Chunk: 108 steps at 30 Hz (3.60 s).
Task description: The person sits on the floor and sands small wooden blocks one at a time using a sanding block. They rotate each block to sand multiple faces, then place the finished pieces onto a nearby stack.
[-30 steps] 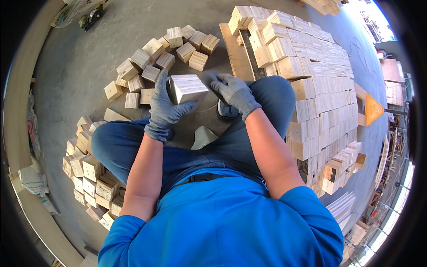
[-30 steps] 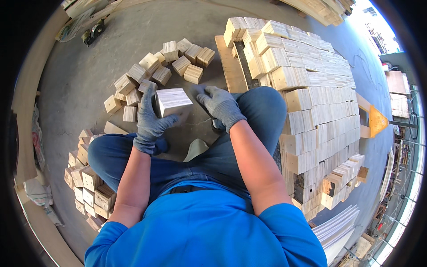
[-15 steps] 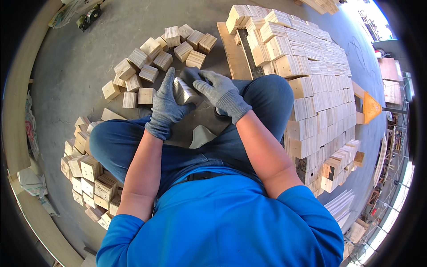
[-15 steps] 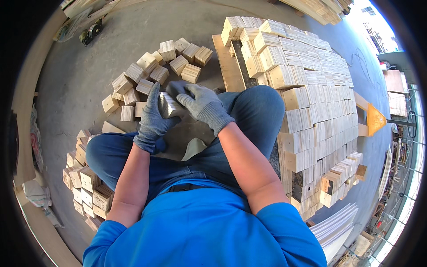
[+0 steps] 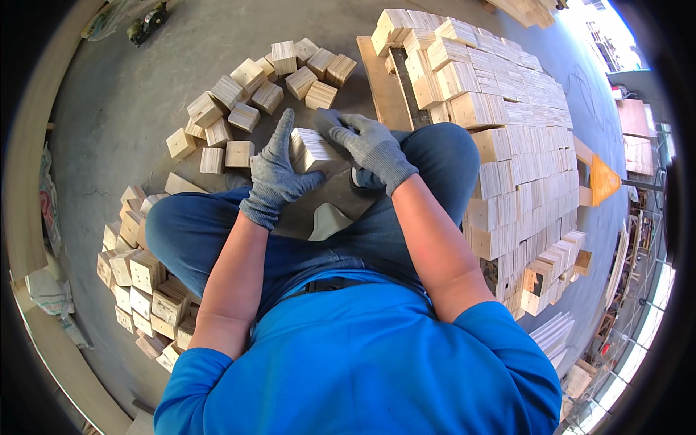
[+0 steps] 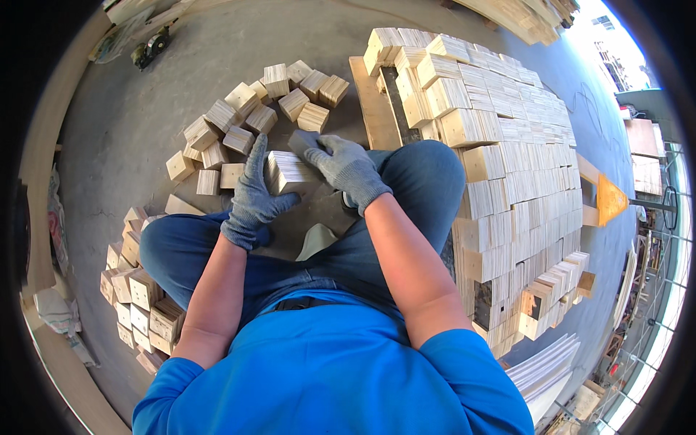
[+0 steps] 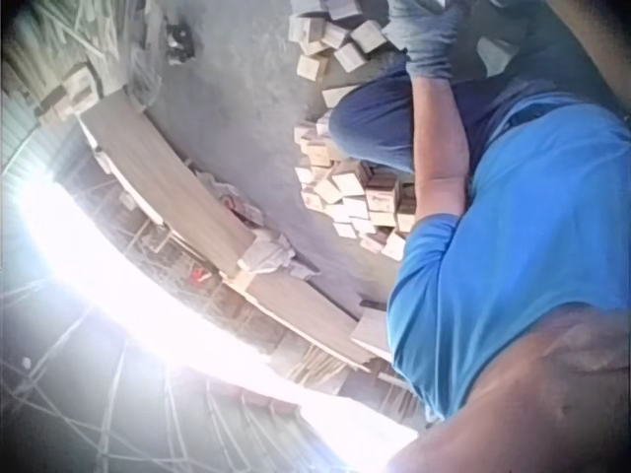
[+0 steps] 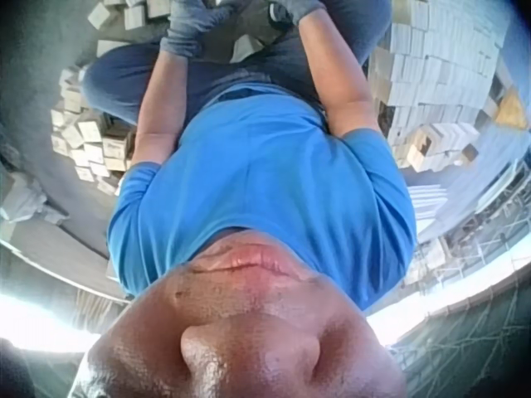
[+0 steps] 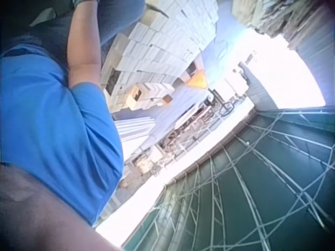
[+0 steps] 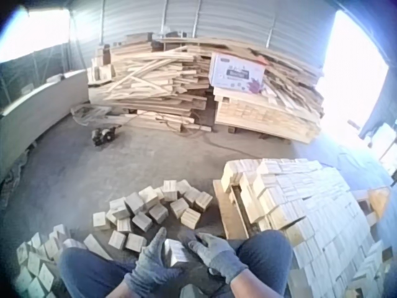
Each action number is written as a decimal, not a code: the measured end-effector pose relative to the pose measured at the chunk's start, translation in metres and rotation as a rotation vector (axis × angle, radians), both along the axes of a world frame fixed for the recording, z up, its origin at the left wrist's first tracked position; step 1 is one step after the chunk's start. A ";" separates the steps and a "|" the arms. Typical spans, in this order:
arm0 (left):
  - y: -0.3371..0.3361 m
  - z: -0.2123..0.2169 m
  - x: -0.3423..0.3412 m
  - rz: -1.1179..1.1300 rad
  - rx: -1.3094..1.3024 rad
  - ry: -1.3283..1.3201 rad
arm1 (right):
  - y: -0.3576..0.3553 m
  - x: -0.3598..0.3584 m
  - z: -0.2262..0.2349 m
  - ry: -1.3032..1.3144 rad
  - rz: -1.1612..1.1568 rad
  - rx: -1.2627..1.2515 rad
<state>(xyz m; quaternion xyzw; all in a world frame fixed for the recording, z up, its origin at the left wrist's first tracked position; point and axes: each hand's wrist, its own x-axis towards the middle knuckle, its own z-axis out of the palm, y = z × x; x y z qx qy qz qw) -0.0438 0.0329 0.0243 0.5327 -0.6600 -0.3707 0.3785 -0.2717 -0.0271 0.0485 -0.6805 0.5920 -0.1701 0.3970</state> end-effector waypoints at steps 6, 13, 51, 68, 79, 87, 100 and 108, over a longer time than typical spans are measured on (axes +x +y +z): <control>-0.005 -0.014 -0.003 -0.007 -0.237 -0.026 | 0.004 0.038 0.029 -0.149 0.097 -0.156; 0.003 0.002 -0.003 0.007 0.018 0.118 | 0.011 -0.002 0.004 -0.038 -0.003 0.024; -0.015 -0.042 0.009 0.388 0.156 0.271 | 0.040 0.030 -0.072 -0.894 -0.740 0.555; -0.020 -0.038 0.034 0.196 0.573 0.997 | 0.025 0.030 -0.067 -1.133 -0.922 0.859; -0.013 -0.039 0.012 0.129 0.574 1.078 | 0.028 0.026 -0.077 -1.261 -0.783 0.886; -0.007 -0.034 0.018 0.083 0.713 1.182 | 0.029 0.032 -0.082 -1.176 -0.826 0.801; -0.017 -0.034 0.017 0.245 0.703 1.323 | 0.018 -0.005 -0.005 -0.837 -0.748 0.296; -0.027 -0.061 0.032 0.321 0.768 1.335 | 0.027 -0.144 0.091 -0.712 -0.810 -0.388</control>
